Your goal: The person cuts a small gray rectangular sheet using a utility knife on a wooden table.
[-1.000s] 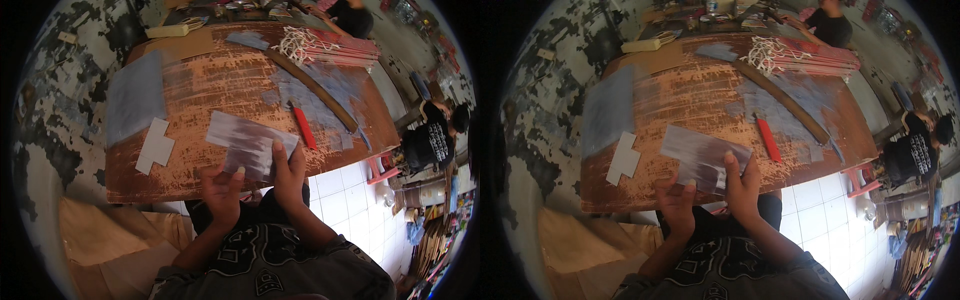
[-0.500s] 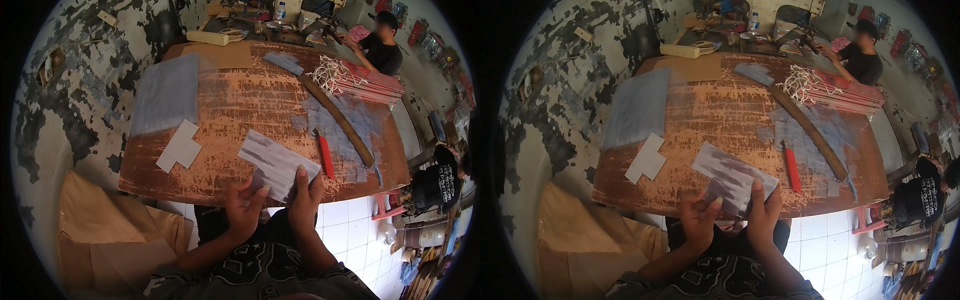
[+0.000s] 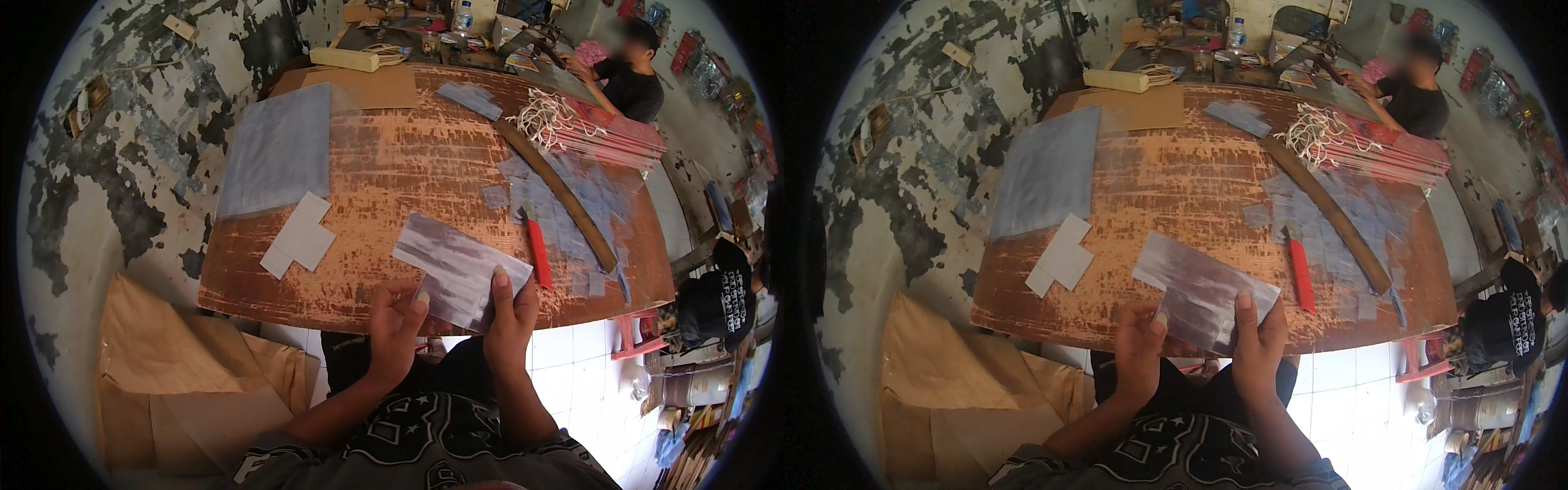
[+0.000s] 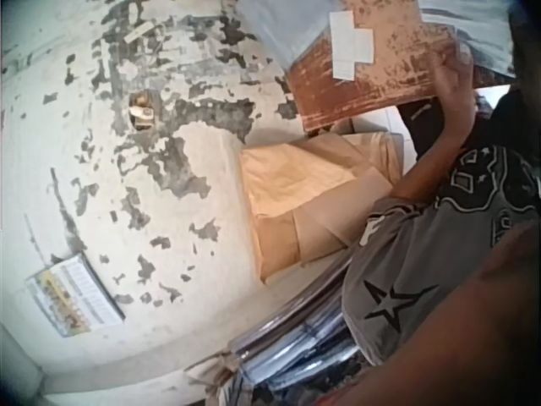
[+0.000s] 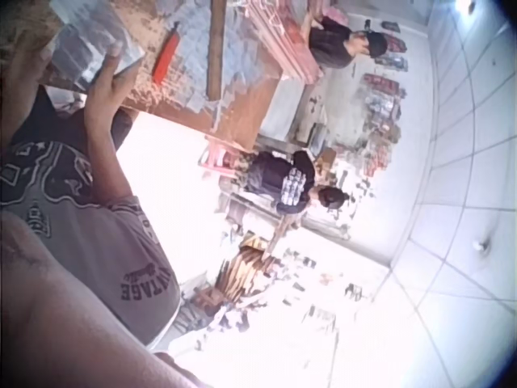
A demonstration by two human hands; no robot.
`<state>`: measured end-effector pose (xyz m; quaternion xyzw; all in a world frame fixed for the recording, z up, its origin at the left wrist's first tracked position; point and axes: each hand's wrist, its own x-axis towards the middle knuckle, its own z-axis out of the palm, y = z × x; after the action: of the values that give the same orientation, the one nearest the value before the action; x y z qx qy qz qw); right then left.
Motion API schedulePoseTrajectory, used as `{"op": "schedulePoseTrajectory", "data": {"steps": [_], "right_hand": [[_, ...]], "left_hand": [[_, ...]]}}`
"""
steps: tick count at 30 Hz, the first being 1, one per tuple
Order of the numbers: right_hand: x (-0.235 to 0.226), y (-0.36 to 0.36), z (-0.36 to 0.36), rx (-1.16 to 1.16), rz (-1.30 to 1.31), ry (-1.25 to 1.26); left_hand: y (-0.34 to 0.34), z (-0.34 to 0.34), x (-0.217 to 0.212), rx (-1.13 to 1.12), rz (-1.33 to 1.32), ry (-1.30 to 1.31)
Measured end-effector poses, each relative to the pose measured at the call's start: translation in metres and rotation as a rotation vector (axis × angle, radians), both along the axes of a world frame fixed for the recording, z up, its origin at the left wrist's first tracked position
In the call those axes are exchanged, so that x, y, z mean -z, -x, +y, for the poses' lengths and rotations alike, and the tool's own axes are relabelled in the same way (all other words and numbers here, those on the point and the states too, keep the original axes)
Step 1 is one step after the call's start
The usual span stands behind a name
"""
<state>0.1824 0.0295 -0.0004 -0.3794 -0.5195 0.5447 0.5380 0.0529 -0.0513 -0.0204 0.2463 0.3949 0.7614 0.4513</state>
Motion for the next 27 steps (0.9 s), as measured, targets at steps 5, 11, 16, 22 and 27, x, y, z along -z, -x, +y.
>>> {"op": "schedulePoseTrajectory", "data": {"steps": [5, 11, 16, 22, 27], "right_hand": [[0.005, 0.004, -0.001, 0.034, 0.017, -0.032], [0.004, -0.002, 0.001, -0.011, 0.012, -0.008], [0.007, -0.005, 0.002, -0.188, 0.153, 0.172], [0.003, -0.005, -0.004, -0.308, 0.344, 0.431], [0.001, 0.001, -0.012, -0.363, 0.326, 0.583]], "left_hand": [[0.002, -0.005, -0.001, 0.071, 0.168, 0.060], [0.010, -0.003, 0.010, 0.002, 0.102, 0.012], [0.038, 0.002, -0.002, 0.062, 0.202, -0.156], [0.051, 0.006, 0.004, 0.049, 0.356, -0.245], [0.044, 0.005, -0.011, 0.090, 0.277, -0.218]]}}
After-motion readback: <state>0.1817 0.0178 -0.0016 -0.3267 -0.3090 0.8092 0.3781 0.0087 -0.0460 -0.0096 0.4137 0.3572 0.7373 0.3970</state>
